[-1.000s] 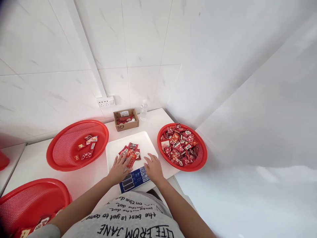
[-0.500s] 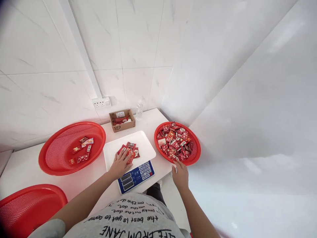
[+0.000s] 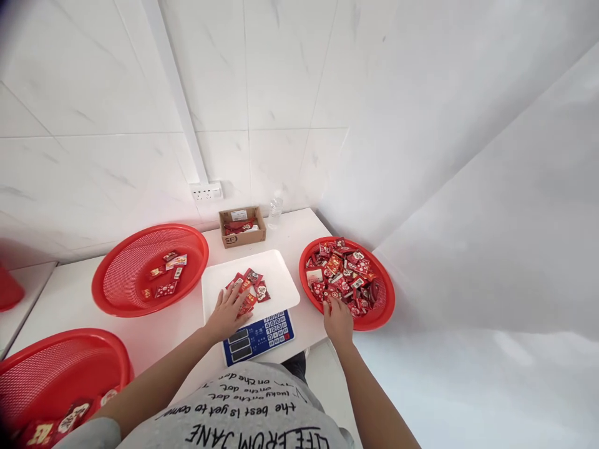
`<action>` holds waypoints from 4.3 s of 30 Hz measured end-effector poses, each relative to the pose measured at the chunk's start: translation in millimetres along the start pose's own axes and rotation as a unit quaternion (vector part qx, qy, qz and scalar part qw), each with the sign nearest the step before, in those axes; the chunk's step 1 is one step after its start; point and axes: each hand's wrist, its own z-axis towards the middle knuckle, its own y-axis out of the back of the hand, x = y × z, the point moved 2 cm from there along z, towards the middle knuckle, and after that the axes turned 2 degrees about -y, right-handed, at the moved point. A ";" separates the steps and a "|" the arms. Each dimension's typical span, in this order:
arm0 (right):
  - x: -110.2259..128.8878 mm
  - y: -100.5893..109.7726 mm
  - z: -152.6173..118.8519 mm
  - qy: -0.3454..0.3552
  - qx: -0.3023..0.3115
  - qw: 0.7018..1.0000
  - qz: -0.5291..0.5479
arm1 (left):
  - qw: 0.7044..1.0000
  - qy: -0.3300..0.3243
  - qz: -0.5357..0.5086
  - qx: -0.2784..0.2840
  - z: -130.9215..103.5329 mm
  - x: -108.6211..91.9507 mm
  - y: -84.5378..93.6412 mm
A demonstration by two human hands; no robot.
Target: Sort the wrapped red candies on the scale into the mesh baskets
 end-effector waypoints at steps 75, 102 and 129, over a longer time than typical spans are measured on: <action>179.0 -17.8 5.5 0.289 0.207 0.933 -0.057 | 0.999 0.026 0.016 0.022 -10.1 -14.0 9.6; 168.9 -20.7 -19.0 0.368 0.148 0.918 -0.018 | 0.998 -0.001 -0.057 0.007 -0.7 0.6 15.9; 173.9 -27.2 -10.2 0.364 0.201 0.908 -0.045 | 0.996 -0.017 -0.091 0.009 -0.3 4.8 12.5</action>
